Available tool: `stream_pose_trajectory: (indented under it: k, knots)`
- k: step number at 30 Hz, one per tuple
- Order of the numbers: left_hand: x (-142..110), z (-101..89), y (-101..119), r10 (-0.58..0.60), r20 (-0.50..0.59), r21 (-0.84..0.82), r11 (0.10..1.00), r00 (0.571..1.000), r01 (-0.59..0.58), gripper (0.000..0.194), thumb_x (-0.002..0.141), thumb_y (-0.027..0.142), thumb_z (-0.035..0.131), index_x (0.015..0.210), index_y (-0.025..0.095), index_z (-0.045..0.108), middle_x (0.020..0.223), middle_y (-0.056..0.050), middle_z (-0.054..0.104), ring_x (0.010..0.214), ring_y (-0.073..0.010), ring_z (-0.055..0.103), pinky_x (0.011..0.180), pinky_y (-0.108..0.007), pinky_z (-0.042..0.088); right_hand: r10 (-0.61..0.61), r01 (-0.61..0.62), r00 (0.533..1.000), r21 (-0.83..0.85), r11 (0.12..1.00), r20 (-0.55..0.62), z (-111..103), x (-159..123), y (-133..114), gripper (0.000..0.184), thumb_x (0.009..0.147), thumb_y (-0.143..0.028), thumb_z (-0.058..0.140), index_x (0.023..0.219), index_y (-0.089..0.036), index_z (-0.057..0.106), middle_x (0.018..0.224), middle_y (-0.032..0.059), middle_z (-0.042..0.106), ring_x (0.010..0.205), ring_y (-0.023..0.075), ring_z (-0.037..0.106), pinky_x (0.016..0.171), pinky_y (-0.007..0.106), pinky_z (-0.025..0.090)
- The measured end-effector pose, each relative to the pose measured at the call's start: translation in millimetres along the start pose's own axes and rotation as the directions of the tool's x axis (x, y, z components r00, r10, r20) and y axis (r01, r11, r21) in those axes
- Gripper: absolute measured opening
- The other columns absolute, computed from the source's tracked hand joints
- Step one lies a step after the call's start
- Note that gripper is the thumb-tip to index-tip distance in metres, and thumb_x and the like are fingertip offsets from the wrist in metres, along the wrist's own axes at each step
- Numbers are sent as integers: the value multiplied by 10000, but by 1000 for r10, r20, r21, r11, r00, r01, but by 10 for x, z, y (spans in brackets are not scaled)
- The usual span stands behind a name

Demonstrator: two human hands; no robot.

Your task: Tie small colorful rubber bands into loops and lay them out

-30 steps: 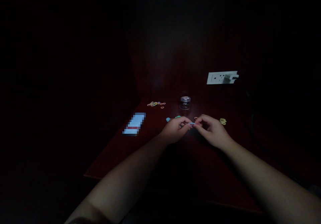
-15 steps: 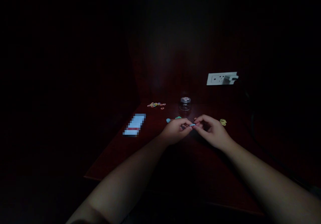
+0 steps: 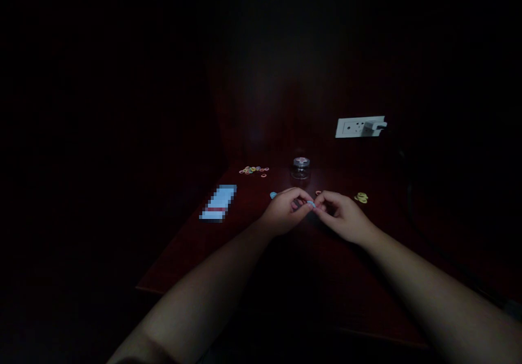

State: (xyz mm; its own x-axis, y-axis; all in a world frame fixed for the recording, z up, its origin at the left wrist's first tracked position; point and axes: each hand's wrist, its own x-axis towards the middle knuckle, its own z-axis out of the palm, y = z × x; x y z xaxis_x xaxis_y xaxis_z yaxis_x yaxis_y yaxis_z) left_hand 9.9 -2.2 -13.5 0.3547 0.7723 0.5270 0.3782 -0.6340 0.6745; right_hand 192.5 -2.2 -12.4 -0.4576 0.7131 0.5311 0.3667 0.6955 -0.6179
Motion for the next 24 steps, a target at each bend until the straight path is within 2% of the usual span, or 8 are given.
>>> stream_pose_trajectory:
  k: [7, 11, 15, 18, 22, 24]
  knots:
    - [-3, 8, 0, -18, 5, -70, 997, 1000, 19, 173, 824, 283, 579, 900, 142, 645, 934, -51, 659, 716, -103, 563, 635, -210, 452, 6, -6, 1000, -28, 1000, -6, -21, -3, 22, 110, 843, -259, 545, 755, -194, 554, 650, -4, 520, 603, 135, 480, 547, 249, 398]
    - [-2, -10, -7, -18, -2, -30, 999, 1000, 17, 187, 836, 299, 566, 893, 141, 647, 922, -46, 662, 682, -93, 538, 618, -206, 435, 33, -36, 999, -56, 998, -42, -70, -9, 34, 122, 845, -266, 535, 748, -192, 544, 693, 8, 551, 617, 140, 496, 525, 245, 380]
    - [-1, -26, -18, -20, -3, 4, 1000, 1000, 20, 197, 837, 314, 565, 889, 140, 642, 926, -45, 659, 678, -92, 529, 620, -206, 431, 61, -64, 995, -33, 997, -74, -112, -4, 20, 129, 841, -289, 542, 756, -192, 544, 714, 15, 563, 619, 144, 500, 497, 239, 362]
    - [-4, -8, -29, -57, 33, -32, 998, 998, 58, 212, 833, 327, 569, 892, 134, 636, 904, -41, 649, 641, -80, 512, 595, -199, 422, 76, -75, 991, 8, 997, -114, -117, 7, 7, 151, 842, -306, 545, 743, -193, 532, 714, 18, 562, 635, 149, 514, 529, 248, 381]
    - [-14, 32, -22, -94, 123, -117, 987, 988, 109, 194, 816, 304, 586, 873, 122, 620, 782, -19, 620, 594, -68, 490, 551, -180, 400, 88, -85, 994, 48, 995, -60, -83, 15, 10, 168, 842, -315, 548, 730, -190, 538, 673, 11, 549, 631, 150, 511, 566, 261, 394]
    - [-16, 36, -14, -99, 110, -133, 985, 989, 114, 178, 802, 285, 598, 860, 117, 618, 767, -18, 613, 589, -65, 486, 546, -177, 400, 92, -90, 995, 83, 992, -22, -60, 14, 19, 175, 843, -318, 545, 726, -188, 538, 651, 4, 539, 615, 145, 498, 569, 263, 393]
